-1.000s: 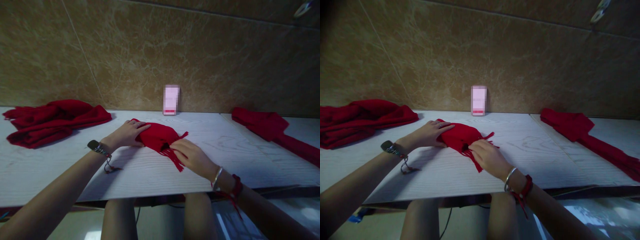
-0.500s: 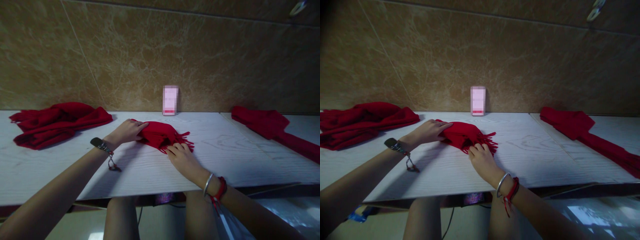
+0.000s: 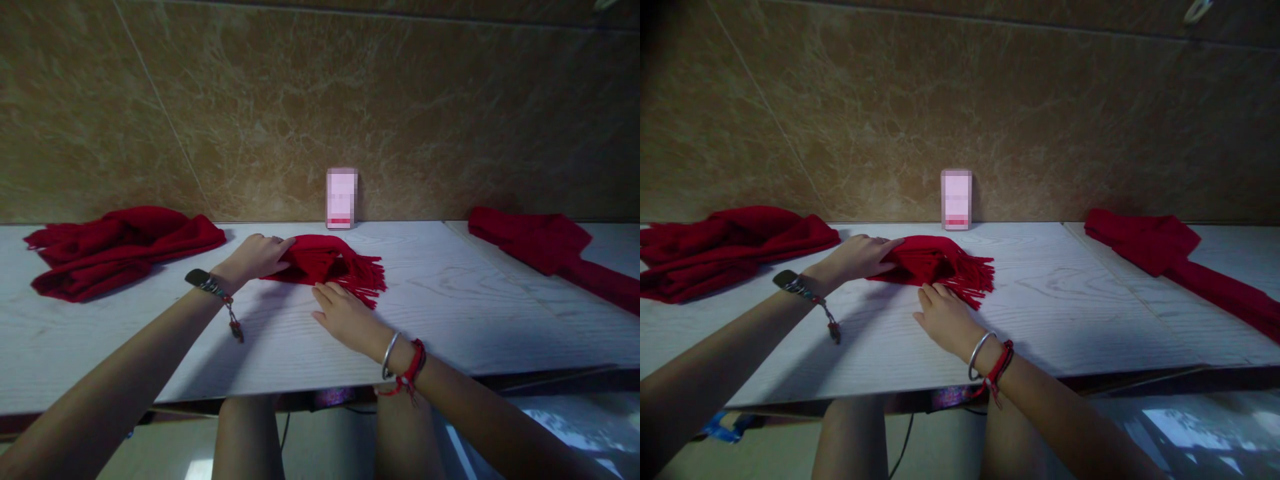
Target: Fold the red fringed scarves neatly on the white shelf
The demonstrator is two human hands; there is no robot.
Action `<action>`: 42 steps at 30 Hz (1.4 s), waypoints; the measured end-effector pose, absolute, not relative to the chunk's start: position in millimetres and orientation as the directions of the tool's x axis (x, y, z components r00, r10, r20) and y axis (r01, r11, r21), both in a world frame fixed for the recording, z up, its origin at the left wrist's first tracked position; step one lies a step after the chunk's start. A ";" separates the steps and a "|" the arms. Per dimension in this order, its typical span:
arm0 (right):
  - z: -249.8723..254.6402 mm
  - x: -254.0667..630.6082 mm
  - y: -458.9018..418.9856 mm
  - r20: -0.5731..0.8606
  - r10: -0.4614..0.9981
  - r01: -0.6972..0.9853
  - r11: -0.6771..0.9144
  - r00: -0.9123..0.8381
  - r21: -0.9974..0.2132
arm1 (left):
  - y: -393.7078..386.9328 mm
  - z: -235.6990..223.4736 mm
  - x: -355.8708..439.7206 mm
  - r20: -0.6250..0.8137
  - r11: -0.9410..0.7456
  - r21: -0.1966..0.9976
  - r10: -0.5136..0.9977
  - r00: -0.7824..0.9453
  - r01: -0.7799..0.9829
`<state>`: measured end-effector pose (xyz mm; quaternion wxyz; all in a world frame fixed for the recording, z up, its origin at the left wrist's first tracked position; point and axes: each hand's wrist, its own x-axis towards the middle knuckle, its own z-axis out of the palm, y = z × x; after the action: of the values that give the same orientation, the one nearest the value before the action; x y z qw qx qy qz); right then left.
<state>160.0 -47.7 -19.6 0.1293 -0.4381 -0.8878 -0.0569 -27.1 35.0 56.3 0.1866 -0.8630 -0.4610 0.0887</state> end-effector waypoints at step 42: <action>-7.6 162.0 -25.9 0.191 0.802 0.825 0.551 -0.566 0.130 | 44.7 60.8 -36.7 0.080 -0.453 -0.335 0.860 0.504 0.826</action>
<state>162.0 -25.9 -7.6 0.0545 -0.4628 -0.8788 -0.1026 -36.7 44.7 60.8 0.1677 -0.8509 -0.4953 0.0506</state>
